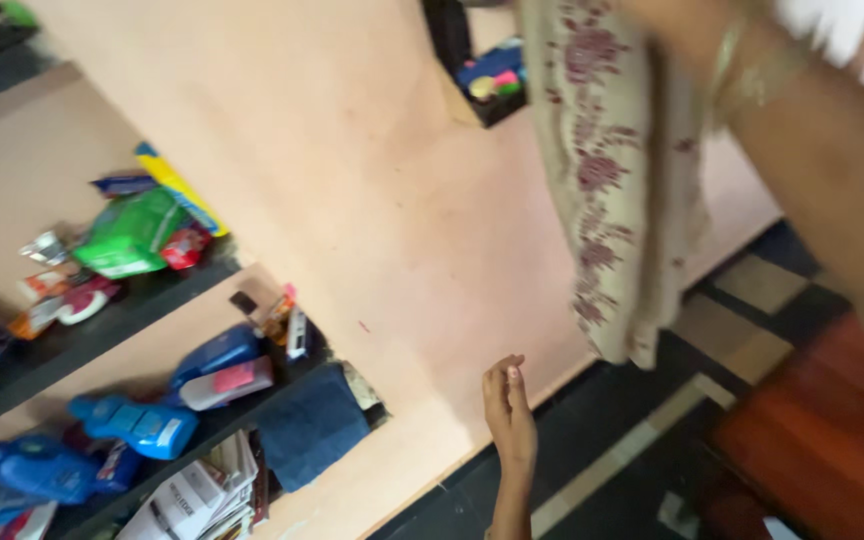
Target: The person repeatedly picks up various household items from a wall shelf, including bottles, boxes, and tubes, and places them onto a nearby wooden table. The person continues this process, moving items one or two at a time from the shelf to the table.
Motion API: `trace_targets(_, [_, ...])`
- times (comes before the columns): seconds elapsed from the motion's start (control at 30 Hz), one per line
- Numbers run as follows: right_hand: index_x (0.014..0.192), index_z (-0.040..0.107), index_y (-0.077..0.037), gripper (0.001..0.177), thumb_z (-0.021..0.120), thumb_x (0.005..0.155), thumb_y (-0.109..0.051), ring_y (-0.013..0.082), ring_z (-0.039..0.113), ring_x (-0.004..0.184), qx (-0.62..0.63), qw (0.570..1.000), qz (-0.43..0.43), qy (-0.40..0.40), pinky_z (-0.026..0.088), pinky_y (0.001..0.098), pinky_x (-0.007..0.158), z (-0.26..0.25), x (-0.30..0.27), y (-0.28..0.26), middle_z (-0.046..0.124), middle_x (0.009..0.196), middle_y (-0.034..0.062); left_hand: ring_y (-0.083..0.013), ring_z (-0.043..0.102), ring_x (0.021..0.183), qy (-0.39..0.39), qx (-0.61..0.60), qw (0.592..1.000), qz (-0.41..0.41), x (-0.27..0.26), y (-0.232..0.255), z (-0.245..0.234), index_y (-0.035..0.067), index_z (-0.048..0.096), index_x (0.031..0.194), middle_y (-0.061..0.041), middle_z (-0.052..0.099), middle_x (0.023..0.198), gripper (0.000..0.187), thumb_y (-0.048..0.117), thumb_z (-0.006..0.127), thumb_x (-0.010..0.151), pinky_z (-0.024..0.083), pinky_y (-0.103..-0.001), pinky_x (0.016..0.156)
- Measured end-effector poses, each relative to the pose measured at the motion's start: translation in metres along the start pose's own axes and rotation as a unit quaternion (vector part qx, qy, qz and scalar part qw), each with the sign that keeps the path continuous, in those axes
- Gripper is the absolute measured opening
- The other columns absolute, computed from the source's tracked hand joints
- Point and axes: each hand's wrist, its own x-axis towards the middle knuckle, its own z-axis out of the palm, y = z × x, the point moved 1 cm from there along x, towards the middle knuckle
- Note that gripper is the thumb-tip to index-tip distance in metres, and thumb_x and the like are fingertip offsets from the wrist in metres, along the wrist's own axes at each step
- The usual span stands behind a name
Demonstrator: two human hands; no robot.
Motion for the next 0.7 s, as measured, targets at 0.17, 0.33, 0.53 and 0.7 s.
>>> trace_targets(0.17, [0.132, 0.066, -0.004, 0.050, 0.077, 0.092, -0.031, 0.0404, 0.048, 0.127, 0.027, 0.999, -0.013, -0.036, 0.044, 0.0505, 0.105, 0.058, -0.014, -0.066, 0.051, 0.134, 0.0258, -0.0221, 0.064, 0.112, -0.015, 0.015, 0.999, 0.029, 0.043, 0.022, -0.020, 0.002, 0.071, 0.110, -0.010, 0.066, 0.114, 0.031, 0.027, 0.054, 0.104, 0.049, -0.034, 0.098])
trace_targets(0.33, [0.130, 0.067, -0.005, 0.047, 0.076, 0.092, -0.030, 0.0384, 0.051, 0.124, 0.060, 0.996, -0.019, -0.064, 0.046, 0.0488, 0.102, 0.097, 0.002, -0.085, 0.054, 0.131, 0.0238, -0.0224, 0.064, 0.113, -0.014, 0.035, 0.998, 0.044, 0.080, 0.018, -0.036, 0.002, 0.072, 0.109, -0.010, 0.066, 0.114, 0.031, 0.025, 0.053, 0.103, 0.049, -0.034, 0.099])
trace_targets(0.53, [0.127, 0.068, -0.005, 0.043, 0.074, 0.092, -0.029, 0.0359, 0.054, 0.120, 0.094, 0.992, -0.033, -0.079, 0.047, 0.0466, 0.099, 0.134, -0.009, -0.112, 0.058, 0.127, 0.0213, -0.0223, 0.065, 0.112, 0.004, 0.021, 0.999, 0.039, 0.104, -0.016, -0.048, 0.001, 0.071, 0.109, -0.010, 0.069, 0.113, 0.028, 0.021, 0.053, 0.103, 0.047, -0.033, 0.101])
trace_targets(0.7, [0.124, 0.069, -0.006, 0.039, 0.073, 0.092, -0.028, 0.0339, 0.057, 0.116, 0.110, 0.989, -0.041, -0.086, 0.049, 0.0448, 0.097, 0.161, -0.020, -0.150, 0.061, 0.124, 0.0193, -0.0211, 0.068, 0.110, -0.003, 0.010, 1.000, 0.004, 0.135, -0.054, -0.056, 0.001, 0.072, 0.109, -0.010, 0.071, 0.113, 0.029, 0.021, 0.052, 0.103, 0.051, -0.033, 0.098])
